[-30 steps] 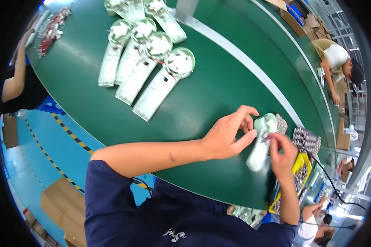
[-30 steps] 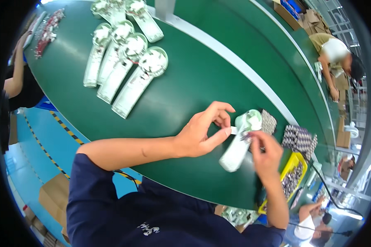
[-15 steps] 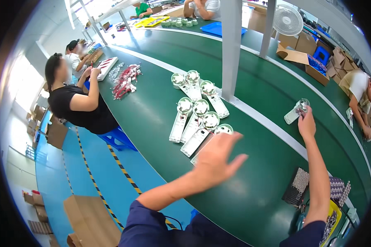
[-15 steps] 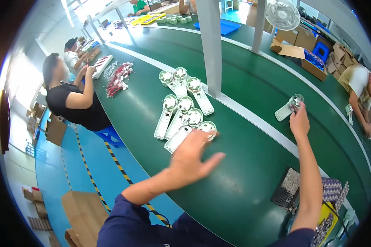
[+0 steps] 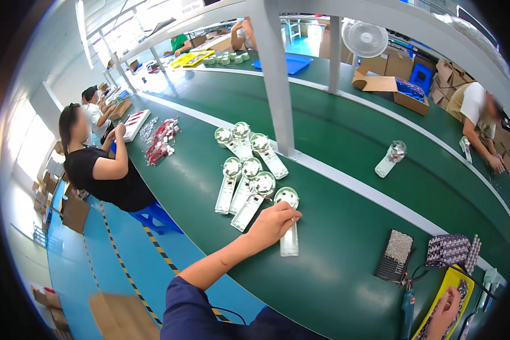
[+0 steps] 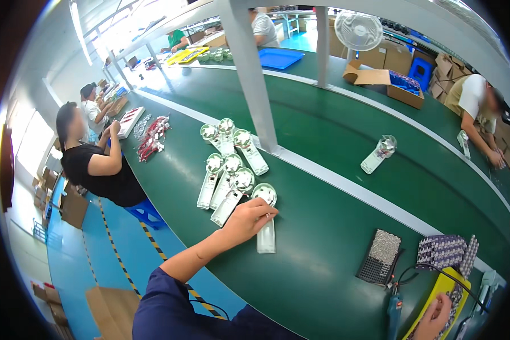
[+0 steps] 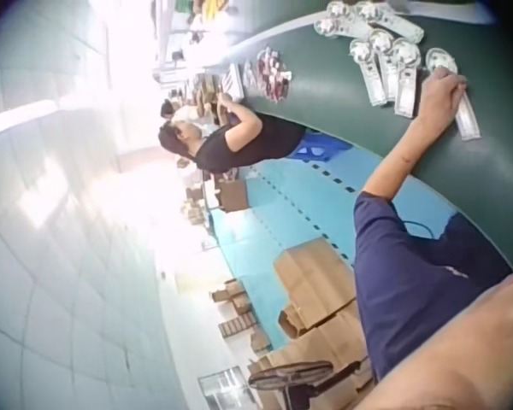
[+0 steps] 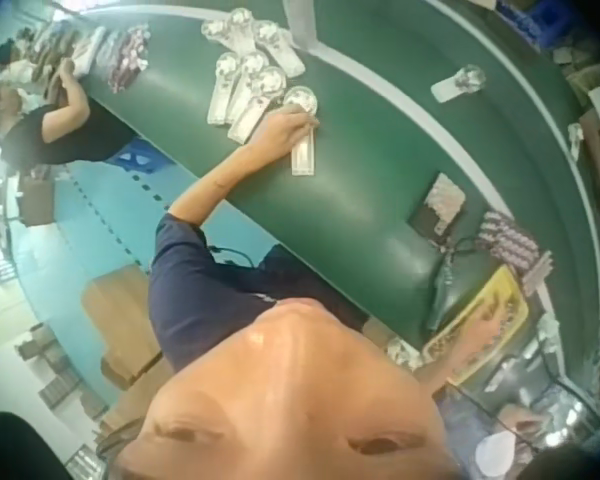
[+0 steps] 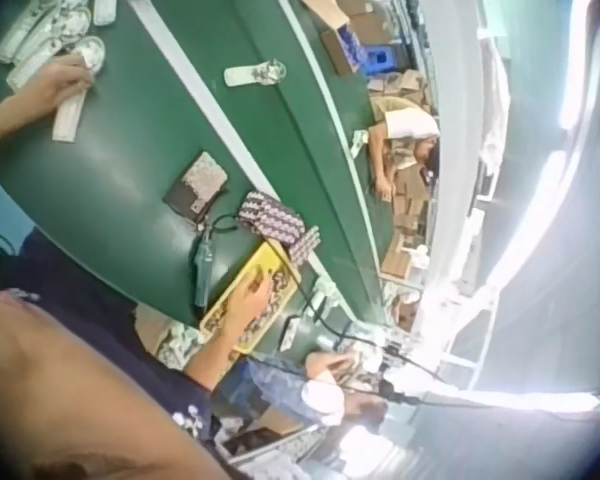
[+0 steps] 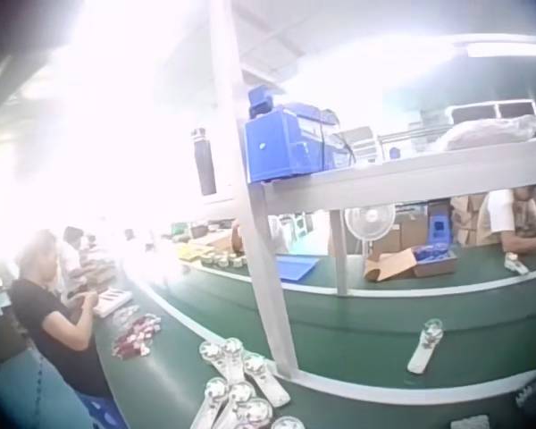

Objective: The recorder is assembling small handheld fans on a production line, including inserting circuit boards and using an electric screwdriver.

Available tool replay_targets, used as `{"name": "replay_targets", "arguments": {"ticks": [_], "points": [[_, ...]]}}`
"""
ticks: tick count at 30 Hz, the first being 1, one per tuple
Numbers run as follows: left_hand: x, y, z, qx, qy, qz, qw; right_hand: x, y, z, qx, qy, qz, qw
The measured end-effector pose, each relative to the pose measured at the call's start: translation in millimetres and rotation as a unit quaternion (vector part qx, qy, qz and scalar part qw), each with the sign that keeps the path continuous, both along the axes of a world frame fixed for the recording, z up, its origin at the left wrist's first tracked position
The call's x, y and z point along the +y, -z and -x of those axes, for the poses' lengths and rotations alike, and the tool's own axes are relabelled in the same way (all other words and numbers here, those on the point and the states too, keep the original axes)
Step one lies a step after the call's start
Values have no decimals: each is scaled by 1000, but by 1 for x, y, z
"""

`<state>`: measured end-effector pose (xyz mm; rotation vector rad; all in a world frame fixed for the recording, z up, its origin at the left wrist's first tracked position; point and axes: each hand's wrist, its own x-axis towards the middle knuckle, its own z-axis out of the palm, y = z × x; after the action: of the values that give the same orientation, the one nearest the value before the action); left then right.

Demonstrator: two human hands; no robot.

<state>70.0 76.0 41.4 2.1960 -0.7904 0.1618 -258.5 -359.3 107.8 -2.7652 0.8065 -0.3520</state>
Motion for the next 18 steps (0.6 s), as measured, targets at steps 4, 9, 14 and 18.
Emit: {"name": "replay_targets", "arguments": {"ticks": [4,9,14,18], "points": [[-56,9,15,29,149,104,983,-124,113,90,-43,111,-105,987],[-98,11,43,98,226,118,962,-136,128,78,-64,57,-11,996],[-110,21,56,115,282,133,943,-144,123,74,9,88,0,996],[-109,39,57,70,379,149,911,-28,2,18,155,173,-49,971]]}}
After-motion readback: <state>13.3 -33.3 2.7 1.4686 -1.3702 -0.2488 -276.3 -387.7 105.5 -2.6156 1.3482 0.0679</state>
